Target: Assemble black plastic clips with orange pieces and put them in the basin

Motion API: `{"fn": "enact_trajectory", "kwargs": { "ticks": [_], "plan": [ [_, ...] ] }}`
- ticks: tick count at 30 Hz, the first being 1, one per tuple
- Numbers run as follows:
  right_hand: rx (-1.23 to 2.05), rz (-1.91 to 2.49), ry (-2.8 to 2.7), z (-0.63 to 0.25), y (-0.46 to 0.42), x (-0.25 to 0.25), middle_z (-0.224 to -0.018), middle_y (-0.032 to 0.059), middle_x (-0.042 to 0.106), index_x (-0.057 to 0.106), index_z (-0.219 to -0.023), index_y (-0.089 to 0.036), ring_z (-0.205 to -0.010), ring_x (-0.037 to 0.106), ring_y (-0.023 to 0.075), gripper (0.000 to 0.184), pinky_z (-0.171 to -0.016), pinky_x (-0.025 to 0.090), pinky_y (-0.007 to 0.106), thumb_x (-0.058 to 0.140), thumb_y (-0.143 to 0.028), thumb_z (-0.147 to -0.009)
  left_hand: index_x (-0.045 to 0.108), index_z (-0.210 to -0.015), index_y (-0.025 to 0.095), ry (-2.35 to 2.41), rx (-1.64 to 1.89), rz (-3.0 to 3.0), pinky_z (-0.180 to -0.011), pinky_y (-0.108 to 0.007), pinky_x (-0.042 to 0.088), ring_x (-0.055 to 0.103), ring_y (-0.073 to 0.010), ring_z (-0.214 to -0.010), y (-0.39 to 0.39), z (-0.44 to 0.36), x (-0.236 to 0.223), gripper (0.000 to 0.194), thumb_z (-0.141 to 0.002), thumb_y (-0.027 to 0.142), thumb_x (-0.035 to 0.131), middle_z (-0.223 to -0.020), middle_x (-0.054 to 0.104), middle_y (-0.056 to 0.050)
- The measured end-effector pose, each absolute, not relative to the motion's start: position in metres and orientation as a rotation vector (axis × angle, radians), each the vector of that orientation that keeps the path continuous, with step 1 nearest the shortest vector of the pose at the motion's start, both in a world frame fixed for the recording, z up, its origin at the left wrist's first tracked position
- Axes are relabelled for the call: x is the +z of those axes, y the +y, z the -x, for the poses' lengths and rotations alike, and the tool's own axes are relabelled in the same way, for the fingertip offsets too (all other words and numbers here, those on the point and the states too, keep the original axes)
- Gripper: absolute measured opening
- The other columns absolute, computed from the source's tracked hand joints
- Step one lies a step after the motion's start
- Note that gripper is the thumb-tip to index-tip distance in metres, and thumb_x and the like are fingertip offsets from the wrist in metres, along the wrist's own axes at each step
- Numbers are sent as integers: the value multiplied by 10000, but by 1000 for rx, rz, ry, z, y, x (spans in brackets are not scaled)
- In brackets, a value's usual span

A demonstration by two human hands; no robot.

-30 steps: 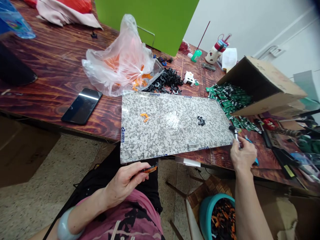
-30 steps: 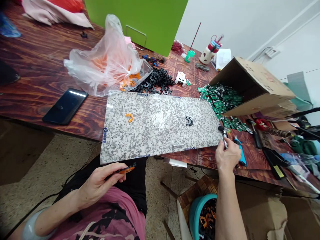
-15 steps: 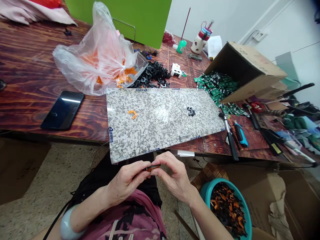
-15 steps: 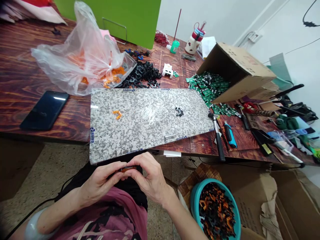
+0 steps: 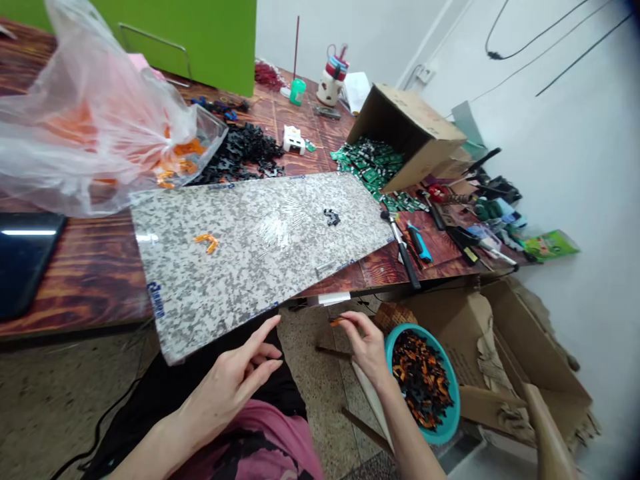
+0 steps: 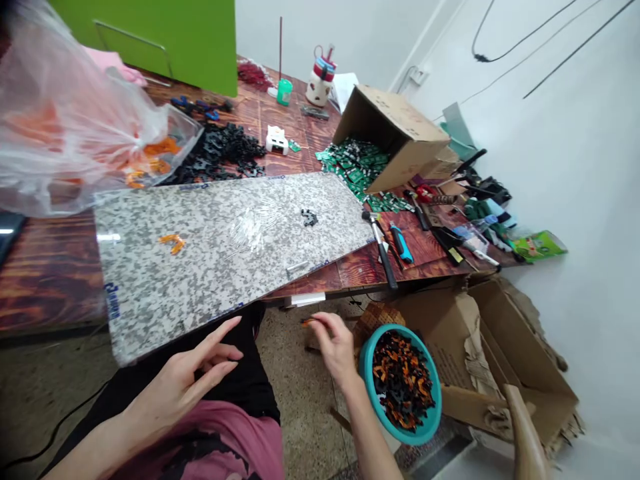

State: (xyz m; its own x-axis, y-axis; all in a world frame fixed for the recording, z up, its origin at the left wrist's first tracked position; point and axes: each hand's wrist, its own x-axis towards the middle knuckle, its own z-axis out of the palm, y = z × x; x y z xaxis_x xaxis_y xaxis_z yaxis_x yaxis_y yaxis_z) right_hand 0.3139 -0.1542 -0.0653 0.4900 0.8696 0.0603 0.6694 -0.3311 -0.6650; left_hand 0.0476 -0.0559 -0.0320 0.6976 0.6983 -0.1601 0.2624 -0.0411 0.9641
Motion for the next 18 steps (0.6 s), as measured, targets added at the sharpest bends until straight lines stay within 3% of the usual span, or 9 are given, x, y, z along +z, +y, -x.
{"fn": "enact_trajectory", "kwargs": {
  "ticks": [2, 5, 8, 10, 12, 14, 16, 18],
  "plan": [
    [241, 2275, -1056, -356, -191, -76, -933, 114, 690, 649, -926, -149, -855, 641, 218, 442, -793, 504, 352, 427, -525, -855, 523, -1307, 269, 798, 441, -1603, -672, -219, 512, 670, -176, -710, -54, -44, -33, 460, -850, 289, 568, -892, 736, -29],
    [-2, 2517, -740, -407, -253, -83, -808, 165, 692, 661, -792, -154, -756, 649, 317, 550, -700, 503, 460, 406, -641, -767, 658, -1152, 272, 813, 456, -1580, -751, -249, 527, 698, -218, -807, -52, -37, -34, 324, -838, 308, 584, -899, 753, -38],
    [-146, 2677, -524, -434, -298, -85, -524, 122, 605, 623, -574, -219, -515, 599, 335, 544, -512, 465, 482, 395, -703, -674, 678, -1111, 293, 838, 460, -1619, -735, -232, 537, 706, -204, -779, -50, -32, -34, 288, -838, 311, 586, -887, 759, -20],
    [-206, 2724, -468, -442, -309, -85, -447, 95, 543, 607, -521, -236, -441, 560, 330, 532, -460, 438, 494, 396, -709, -645, 680, -1101, 305, 845, 490, -1655, -713, -209, 537, 705, -188, -756, -50, -30, -33, 277, -840, 303, 585, -867, 759, -8],
    [-251, 2713, -504, -445, -300, -82, -508, 116, 578, 642, -573, -219, -505, 585, 349, 548, -500, 450, 524, 396, -702, -651, 684, -1088, 309, 843, 526, -1675, -689, -194, 536, 703, -179, -737, -50, -29, -30, 267, -842, 294, 582, -844, 759, -2],
    [-273, 2632, -633, -444, -273, -75, -690, 170, 651, 685, -715, -169, -683, 629, 362, 583, -642, 481, 535, 393, -673, -697, 695, -1061, 304, 841, 553, -1682, -658, -189, 537, 700, -177, -713, -50, -29, -28, 249, -842, 284, 579, -812, 757, -2],
    [-264, 2495, -820, -437, -229, -63, -897, 200, 669, 683, -879, -115, -861, 627, 326, 588, -813, 474, 480, 389, -612, -769, 707, -1034, 297, 837, 573, -1683, -623, -188, 536, 696, -178, -690, -50, -30, -25, 233, -842, 276, 576, -784, 755, -6],
    [-223, 2336, -1018, -424, -177, -49, -1018, 170, 656, 654, -995, -111, -946, 610, 262, 516, -898, 449, 402, 393, -528, -839, 711, -1024, 293, 823, 593, -1687, -594, -191, 536, 692, -179, -666, -50, -30, -23, 229, -842, 270, 574, -772, 755, -10]
  ]
}}
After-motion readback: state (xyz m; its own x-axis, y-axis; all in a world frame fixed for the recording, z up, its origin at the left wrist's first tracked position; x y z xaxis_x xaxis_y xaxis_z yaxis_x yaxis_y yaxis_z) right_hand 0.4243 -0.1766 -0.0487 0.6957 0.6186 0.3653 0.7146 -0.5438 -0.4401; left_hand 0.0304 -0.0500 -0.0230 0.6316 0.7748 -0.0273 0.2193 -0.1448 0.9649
